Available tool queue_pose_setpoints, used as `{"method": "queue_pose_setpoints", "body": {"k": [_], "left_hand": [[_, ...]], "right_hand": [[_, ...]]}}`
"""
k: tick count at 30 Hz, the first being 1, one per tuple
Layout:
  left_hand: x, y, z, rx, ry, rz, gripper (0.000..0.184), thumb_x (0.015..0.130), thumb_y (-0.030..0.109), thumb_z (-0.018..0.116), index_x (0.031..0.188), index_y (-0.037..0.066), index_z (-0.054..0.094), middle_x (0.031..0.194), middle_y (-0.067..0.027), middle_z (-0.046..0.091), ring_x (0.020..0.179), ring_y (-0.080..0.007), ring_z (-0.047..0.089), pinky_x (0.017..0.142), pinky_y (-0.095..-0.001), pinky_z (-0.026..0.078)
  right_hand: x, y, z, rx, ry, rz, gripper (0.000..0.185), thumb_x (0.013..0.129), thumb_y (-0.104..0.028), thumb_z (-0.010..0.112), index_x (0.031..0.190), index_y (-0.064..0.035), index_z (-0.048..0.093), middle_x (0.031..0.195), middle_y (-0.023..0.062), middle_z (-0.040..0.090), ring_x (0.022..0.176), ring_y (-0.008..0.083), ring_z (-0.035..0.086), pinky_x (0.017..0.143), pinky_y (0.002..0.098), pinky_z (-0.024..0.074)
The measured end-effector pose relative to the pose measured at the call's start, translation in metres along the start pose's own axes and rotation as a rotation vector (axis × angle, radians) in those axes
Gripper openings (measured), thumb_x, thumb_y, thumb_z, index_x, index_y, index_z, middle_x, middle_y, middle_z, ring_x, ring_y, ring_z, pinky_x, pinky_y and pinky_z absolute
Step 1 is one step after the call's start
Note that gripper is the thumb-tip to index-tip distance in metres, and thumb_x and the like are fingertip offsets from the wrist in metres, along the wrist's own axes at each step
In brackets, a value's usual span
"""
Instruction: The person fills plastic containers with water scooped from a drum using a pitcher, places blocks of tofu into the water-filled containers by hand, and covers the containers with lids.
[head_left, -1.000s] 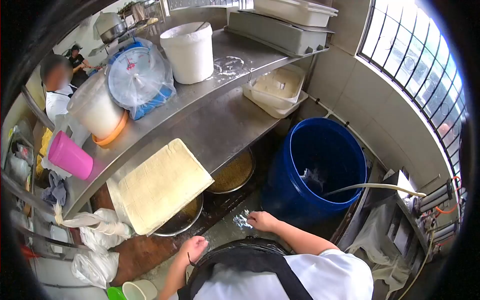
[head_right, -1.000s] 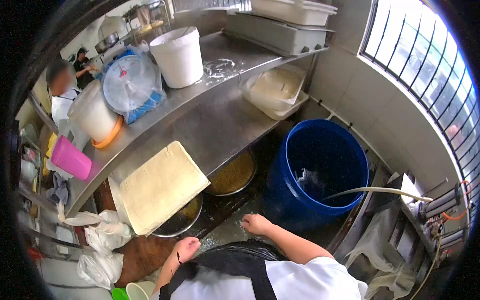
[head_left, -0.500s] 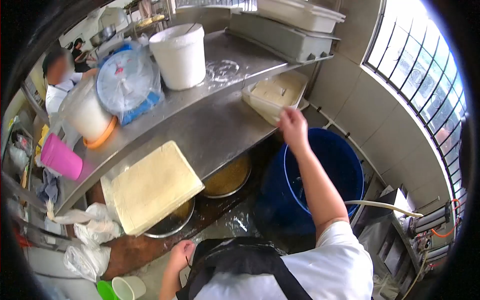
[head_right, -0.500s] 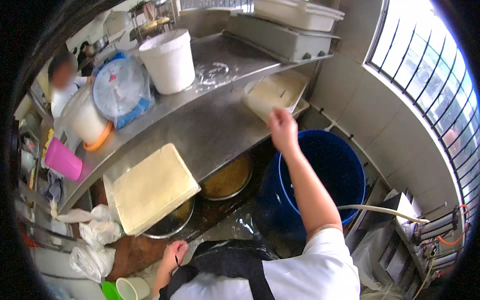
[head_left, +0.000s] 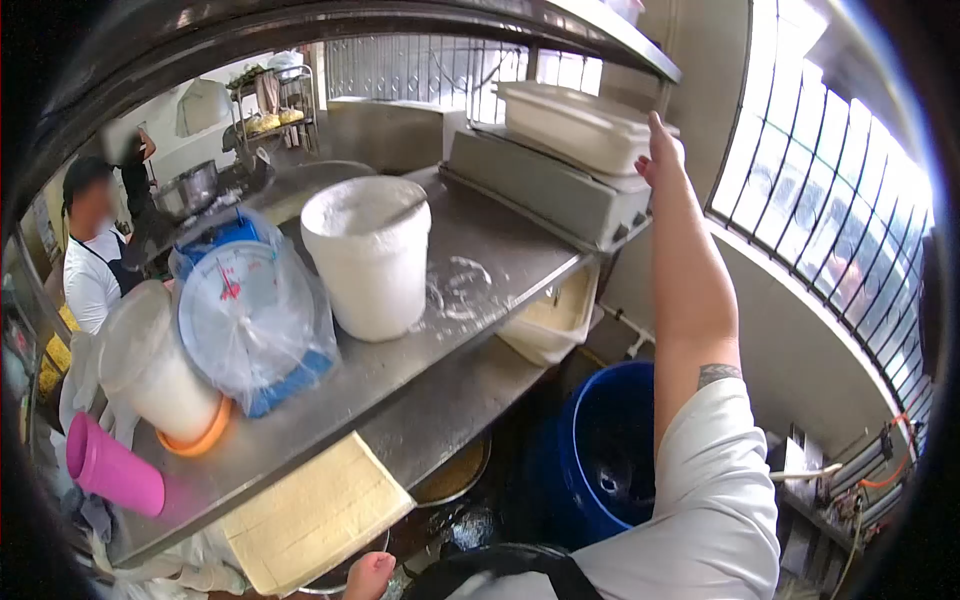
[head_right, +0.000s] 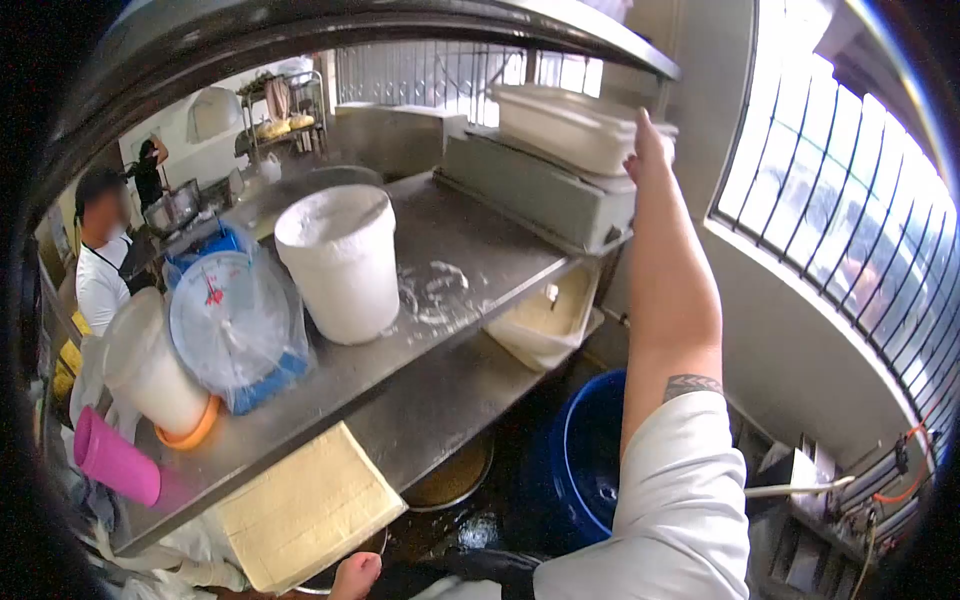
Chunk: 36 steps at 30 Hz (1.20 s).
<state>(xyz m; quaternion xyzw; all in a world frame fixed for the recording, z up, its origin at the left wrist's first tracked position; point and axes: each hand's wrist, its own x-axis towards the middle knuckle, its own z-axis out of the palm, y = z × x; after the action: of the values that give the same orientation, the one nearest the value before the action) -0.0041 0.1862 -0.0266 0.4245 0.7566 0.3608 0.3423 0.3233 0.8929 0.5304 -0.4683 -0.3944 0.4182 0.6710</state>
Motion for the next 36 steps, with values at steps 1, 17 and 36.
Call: {"method": "queue_pose_setpoints", "body": {"k": [1,17,36], "left_hand": [[0.015,0.004,-0.002,-0.012,0.011,0.011,0.039,0.1,0.037,0.065,0.117,0.002,0.071,0.091,-0.0142,0.073,0.077,-0.0244,0.069,0.074,-0.0392,0.055],[0.071,0.057,0.017,-0.079,-0.018,0.018,0.029,0.097,0.03,0.072,0.103,0.002,0.073,0.091,-0.0163,0.076,0.085,-0.0254,0.075,0.08,-0.0377,0.058],[0.119,0.195,0.092,0.003,-0.008,0.142,0.026,0.102,0.028,0.064,0.103,0.002,0.068,0.084,-0.0154,0.07,0.078,-0.0261,0.068,0.072,-0.0387,0.053]], "right_hand": [[0.011,-0.006,0.009,0.001,0.027,0.047,0.087,0.079,-0.067,0.083,0.144,-0.0155,0.056,0.151,0.0164,0.048,0.101,0.0347,0.058,0.072,0.0431,0.0543],[0.034,0.017,-0.05,0.644,-0.053,-0.153,0.047,0.079,-0.005,0.077,0.121,0.0024,0.058,0.11,0.0146,0.063,0.092,0.0312,0.069,0.071,0.0456,0.0622],[-0.247,0.104,-0.557,0.222,0.075,0.008,0.055,0.088,-0.024,0.068,0.132,0.0051,0.055,0.121,0.0184,0.066,0.11,0.0305,0.069,0.094,0.0443,0.0592]]}}
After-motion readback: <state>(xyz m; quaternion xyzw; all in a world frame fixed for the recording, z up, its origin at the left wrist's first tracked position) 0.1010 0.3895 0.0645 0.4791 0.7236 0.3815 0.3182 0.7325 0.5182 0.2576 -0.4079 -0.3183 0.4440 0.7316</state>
